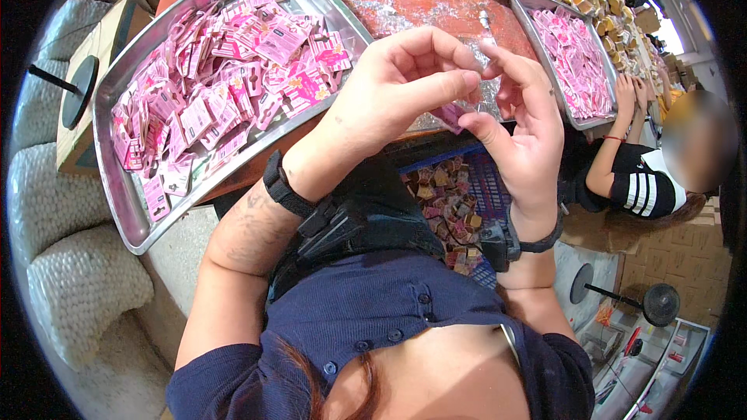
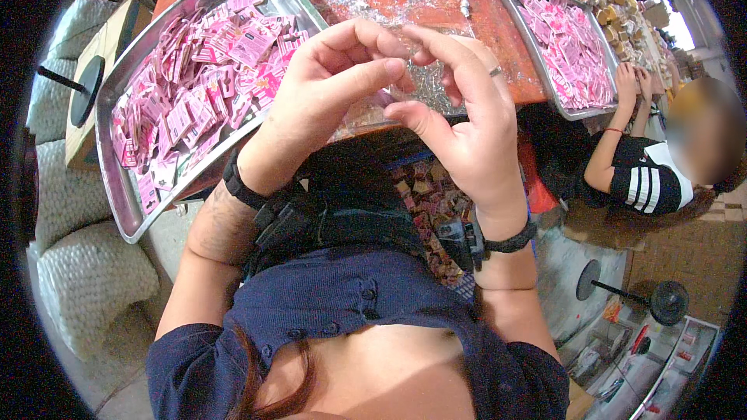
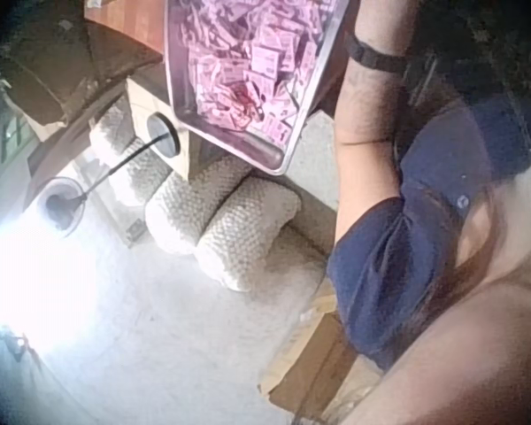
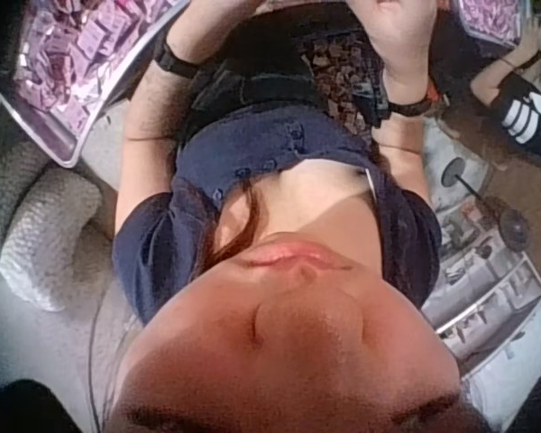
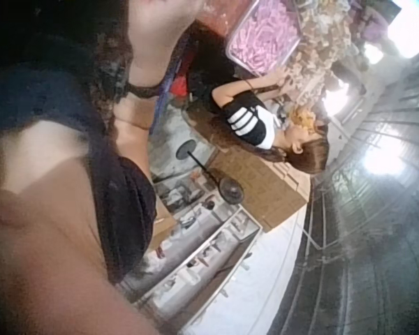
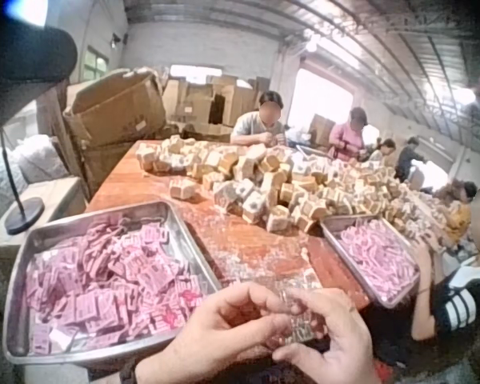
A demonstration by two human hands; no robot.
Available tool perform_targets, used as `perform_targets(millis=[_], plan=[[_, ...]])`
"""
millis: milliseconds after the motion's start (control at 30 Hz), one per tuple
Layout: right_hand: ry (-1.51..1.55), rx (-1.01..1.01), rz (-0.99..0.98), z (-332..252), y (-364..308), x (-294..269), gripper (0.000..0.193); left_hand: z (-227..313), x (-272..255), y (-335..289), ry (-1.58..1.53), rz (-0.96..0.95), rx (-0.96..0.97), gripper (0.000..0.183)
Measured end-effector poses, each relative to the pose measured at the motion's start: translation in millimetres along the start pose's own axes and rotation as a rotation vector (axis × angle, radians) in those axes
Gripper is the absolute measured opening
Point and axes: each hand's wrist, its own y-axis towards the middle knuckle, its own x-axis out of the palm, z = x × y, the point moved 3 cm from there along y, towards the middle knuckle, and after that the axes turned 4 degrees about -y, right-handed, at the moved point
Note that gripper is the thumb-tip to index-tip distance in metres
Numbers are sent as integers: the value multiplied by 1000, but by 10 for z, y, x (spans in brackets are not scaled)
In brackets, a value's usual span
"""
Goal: Packaging small decorated cake-like objects into plastic wrap and attaching pink labels.
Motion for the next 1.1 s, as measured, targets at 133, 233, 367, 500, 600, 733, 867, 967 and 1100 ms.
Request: perform_targets(millis=[133, 233, 367, 500, 600, 733, 867, 967, 1100], plan=[[133, 90, -3, 107, -63, -47, 27, -7, -27, -19, -6, -58, -81, 14], [150, 90, 72, 122, -66, -20, 14, 28, -8, -53, 79, -73, -199, 15], [91, 39, 141, 83, -17, 34, 10, -37, -4, -66, 28, -24, -186, 16], [2, 17, 150, 55, 4, 83, 8, -49, 13, -68, -61, 9, -49, 15], [50, 19, 148, 13, 105, 141, 8, -5, -21, -62, -62, 19, 24, 16], [-44, -138, 74, -40, 267, 157, 6, 52, -89, -80, -248, 27, -140, 17], [-195, -460, -79, -61, 469, 127, 18, 115, -156, -82, -287, 37, -185, 18], [-221, -636, -132, 8, 641, 194, 20, 211, -233, -59, -263, 70, -199, 16], [-241, -894, -206, 17, 756, 222, 22, 261, -331, -105, -295, -37, -308, 15]])
